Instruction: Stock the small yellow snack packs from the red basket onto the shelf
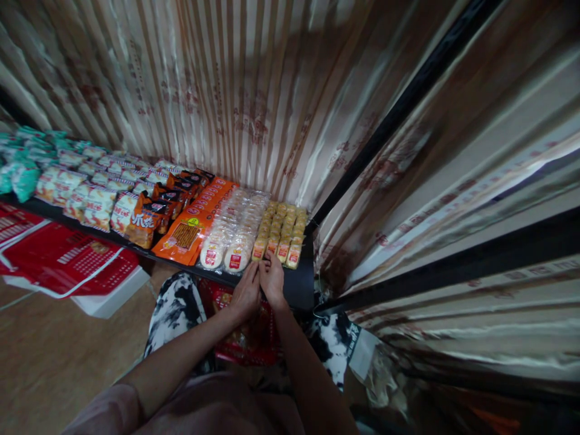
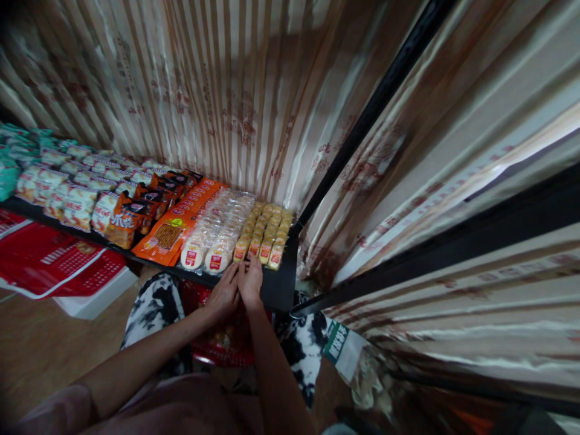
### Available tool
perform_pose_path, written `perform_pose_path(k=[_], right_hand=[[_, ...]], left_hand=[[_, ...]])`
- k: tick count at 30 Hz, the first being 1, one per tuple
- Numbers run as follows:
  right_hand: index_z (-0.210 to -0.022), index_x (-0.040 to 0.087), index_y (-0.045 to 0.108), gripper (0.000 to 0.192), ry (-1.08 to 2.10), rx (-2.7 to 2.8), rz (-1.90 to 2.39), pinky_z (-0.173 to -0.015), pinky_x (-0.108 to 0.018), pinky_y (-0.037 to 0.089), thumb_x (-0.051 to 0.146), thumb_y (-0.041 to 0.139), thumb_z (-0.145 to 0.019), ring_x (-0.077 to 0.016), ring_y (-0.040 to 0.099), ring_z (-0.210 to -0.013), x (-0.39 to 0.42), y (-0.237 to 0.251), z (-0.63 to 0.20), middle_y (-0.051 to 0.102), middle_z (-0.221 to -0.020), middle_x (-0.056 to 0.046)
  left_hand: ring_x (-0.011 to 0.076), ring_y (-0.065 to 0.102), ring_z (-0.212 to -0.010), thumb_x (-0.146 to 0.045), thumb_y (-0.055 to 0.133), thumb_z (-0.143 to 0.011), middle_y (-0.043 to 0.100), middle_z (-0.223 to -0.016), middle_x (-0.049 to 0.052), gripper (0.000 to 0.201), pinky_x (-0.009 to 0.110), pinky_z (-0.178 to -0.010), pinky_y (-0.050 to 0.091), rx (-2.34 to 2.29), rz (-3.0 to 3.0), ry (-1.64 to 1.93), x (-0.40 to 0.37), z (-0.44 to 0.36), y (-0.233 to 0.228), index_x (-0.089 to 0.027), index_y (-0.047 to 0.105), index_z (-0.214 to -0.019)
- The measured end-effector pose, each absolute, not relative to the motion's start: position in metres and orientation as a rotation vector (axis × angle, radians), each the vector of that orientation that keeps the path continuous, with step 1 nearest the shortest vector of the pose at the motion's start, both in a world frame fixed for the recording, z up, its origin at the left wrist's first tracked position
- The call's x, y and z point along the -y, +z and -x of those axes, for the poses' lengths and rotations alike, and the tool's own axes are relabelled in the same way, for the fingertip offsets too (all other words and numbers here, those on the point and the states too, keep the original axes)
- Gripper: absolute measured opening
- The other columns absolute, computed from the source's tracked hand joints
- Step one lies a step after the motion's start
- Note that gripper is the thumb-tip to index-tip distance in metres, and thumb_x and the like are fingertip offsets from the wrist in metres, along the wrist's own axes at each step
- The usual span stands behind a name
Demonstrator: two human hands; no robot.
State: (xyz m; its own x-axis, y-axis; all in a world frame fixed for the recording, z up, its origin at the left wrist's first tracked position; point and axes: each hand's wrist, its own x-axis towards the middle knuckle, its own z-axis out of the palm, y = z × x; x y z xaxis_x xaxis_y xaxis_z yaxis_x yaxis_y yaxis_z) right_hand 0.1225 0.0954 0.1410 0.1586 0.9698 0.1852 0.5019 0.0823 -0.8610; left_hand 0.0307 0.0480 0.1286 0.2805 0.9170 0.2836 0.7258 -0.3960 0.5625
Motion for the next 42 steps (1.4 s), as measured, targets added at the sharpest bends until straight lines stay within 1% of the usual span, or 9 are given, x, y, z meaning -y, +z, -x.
perform_pose_path(k=[2,6,10,14,20,26,31,37,42], right_hand=[[-0.113,0.013,0.055,0.037,0.620,1.470,1.535,-0.076,-0.029,0.051,0.023,0.044,-0.079,-0.0157,0.061,-0.084,-0.091,0.141,-0.123,0.058,-0.108,-0.013],[-0.108,0.015,0.059,0.034,0.537,1.528,1.533,-0.081,-0.031,0.049,0.023,0.041,-0.081,-0.0170,0.059,-0.090,-0.084,0.141,-0.123,0.060,-0.104,-0.011],[-0.109,0.014,0.061,0.036,0.514,1.554,1.537,-0.085,-0.031,0.047,0.023,0.038,-0.082,-0.0182,0.057,-0.097,-0.082,0.140,-0.124,0.060,-0.107,-0.012],[-0.112,0.011,0.060,0.039,0.523,1.559,1.533,-0.092,-0.031,0.043,0.021,0.037,-0.082,-0.0186,0.057,-0.101,-0.081,0.137,-0.123,0.061,-0.108,-0.013],[-0.111,0.014,0.061,0.039,0.532,1.545,1.542,-0.096,-0.033,0.041,0.018,0.038,-0.080,-0.0175,0.056,-0.102,-0.080,0.132,-0.123,0.062,-0.110,-0.010],[-0.114,0.016,0.060,0.041,0.560,1.560,1.565,-0.097,-0.033,0.041,0.016,0.038,-0.079,-0.0163,0.056,-0.103,-0.080,0.132,-0.125,0.061,-0.113,-0.009],[-0.108,0.015,0.063,0.038,0.492,1.521,1.522,-0.098,-0.032,0.039,0.016,0.037,-0.079,-0.0162,0.053,-0.107,-0.075,0.134,-0.124,0.059,-0.112,-0.010],[-0.105,0.013,0.063,0.037,0.473,1.475,1.473,-0.097,-0.031,0.041,0.015,0.036,-0.080,-0.0158,0.054,-0.104,-0.063,0.136,-0.122,0.059,-0.109,-0.010],[-0.101,0.014,0.063,0.035,0.480,1.491,1.475,-0.095,-0.033,0.042,0.015,0.037,-0.079,-0.0166,0.055,-0.102,-0.056,0.134,-0.120,0.060,-0.107,-0.010]], left_hand=[[0.0282,0.026,-0.133,-0.019,0.039,-0.082,0.036,-0.138,0.024,0.052,0.048,-0.109,0.027,-1.504,-2.239,0.825,-0.049,-0.030,0.126,0.000,0.039,-0.131],[0.0284,0.027,-0.132,-0.020,0.039,-0.082,0.038,-0.137,0.023,0.053,0.050,-0.107,0.028,-1.518,-2.252,0.813,-0.050,-0.030,0.124,-0.001,0.038,-0.131],[0.0282,0.027,-0.133,-0.018,0.040,-0.081,0.037,-0.138,0.023,0.055,0.049,-0.108,0.028,-1.526,-2.280,0.778,-0.049,-0.029,0.125,0.000,0.036,-0.133],[0.0282,0.022,-0.135,-0.016,0.039,-0.081,0.036,-0.138,0.024,0.054,0.049,-0.109,0.027,-1.510,-2.334,0.758,-0.047,-0.029,0.123,0.002,0.037,-0.131],[0.0275,0.021,-0.136,-0.016,0.039,-0.081,0.037,-0.138,0.024,0.053,0.049,-0.109,0.026,-1.489,-2.380,0.739,-0.047,-0.029,0.119,0.003,0.038,-0.130],[0.0269,0.020,-0.136,-0.016,0.039,-0.081,0.038,-0.138,0.024,0.053,0.050,-0.110,0.023,-1.462,-2.410,0.748,-0.047,-0.029,0.123,0.003,0.038,-0.130],[0.0278,0.020,-0.136,-0.015,0.038,-0.083,0.040,-0.135,0.024,0.049,0.048,-0.110,0.024,-1.456,-2.419,0.739,-0.045,-0.027,0.121,0.004,0.040,-0.129],[0.0257,0.012,-0.138,-0.018,0.036,-0.088,0.038,-0.138,0.021,0.049,0.046,-0.110,0.028,-1.401,-2.413,0.763,-0.028,-0.023,0.113,0.000,0.035,-0.133],[0.0265,0.012,-0.138,-0.021,0.040,-0.087,0.037,-0.139,0.021,0.051,0.047,-0.109,0.028,-1.367,-2.428,0.776,-0.018,-0.022,0.114,-0.002,0.034,-0.134]])
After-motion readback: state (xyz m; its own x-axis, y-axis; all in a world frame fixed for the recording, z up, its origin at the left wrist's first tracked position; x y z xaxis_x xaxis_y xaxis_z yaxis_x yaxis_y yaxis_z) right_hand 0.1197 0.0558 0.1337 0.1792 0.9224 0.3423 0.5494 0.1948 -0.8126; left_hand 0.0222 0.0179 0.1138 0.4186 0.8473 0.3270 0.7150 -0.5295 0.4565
